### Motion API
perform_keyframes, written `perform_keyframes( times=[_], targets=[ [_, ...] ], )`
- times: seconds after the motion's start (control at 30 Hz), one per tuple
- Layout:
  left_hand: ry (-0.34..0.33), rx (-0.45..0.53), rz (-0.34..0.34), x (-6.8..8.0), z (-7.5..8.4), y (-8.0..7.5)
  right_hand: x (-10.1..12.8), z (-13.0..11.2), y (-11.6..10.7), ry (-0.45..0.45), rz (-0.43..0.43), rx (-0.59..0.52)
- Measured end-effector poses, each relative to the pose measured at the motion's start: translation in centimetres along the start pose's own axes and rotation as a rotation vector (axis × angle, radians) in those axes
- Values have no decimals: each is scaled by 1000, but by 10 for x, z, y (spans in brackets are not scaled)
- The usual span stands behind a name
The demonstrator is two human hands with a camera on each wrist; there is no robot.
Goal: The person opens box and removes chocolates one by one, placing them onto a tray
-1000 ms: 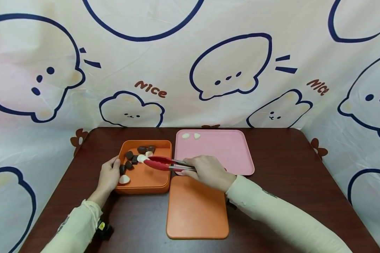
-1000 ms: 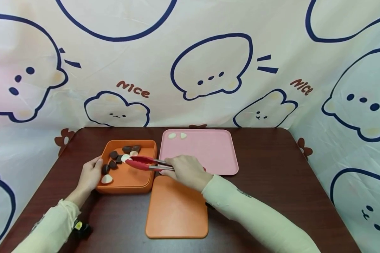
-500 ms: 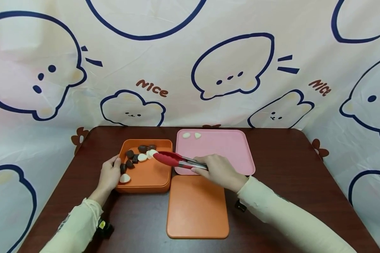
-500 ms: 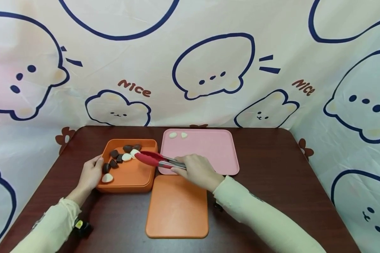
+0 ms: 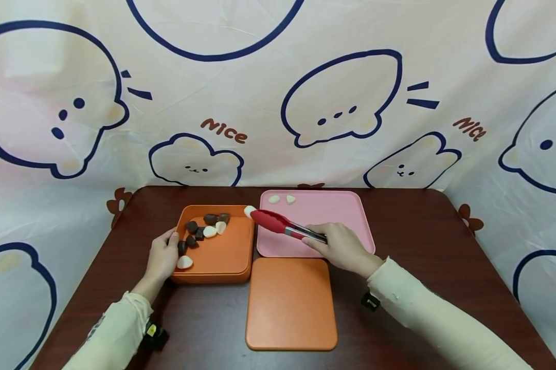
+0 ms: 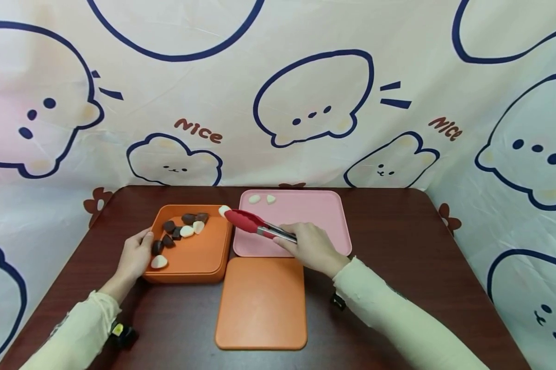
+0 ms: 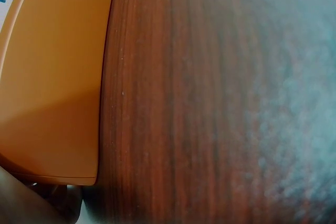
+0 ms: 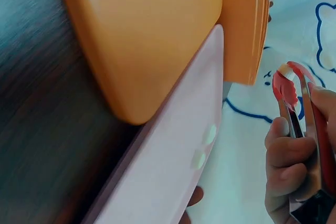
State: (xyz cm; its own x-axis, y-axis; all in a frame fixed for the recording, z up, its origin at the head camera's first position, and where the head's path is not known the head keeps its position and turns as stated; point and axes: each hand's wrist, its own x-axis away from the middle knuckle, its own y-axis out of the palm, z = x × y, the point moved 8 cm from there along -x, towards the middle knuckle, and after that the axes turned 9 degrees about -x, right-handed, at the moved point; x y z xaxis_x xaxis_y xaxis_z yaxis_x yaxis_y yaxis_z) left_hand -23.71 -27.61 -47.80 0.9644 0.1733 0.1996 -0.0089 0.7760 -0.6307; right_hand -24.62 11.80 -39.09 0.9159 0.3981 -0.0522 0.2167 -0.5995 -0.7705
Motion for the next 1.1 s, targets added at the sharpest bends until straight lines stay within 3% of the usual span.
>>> perform_keyframes(
  times=[0.53,0.73,1.1],
  targets=[
    [9,2,4,2,0,1,8,40,-15,48,28,-63],
    [7,8,-6,2,-1,1,9,60,-20,132,28,-94],
    [-2,1,-6,0,0,0,1,83,-26,205,52,-114]
  ],
)
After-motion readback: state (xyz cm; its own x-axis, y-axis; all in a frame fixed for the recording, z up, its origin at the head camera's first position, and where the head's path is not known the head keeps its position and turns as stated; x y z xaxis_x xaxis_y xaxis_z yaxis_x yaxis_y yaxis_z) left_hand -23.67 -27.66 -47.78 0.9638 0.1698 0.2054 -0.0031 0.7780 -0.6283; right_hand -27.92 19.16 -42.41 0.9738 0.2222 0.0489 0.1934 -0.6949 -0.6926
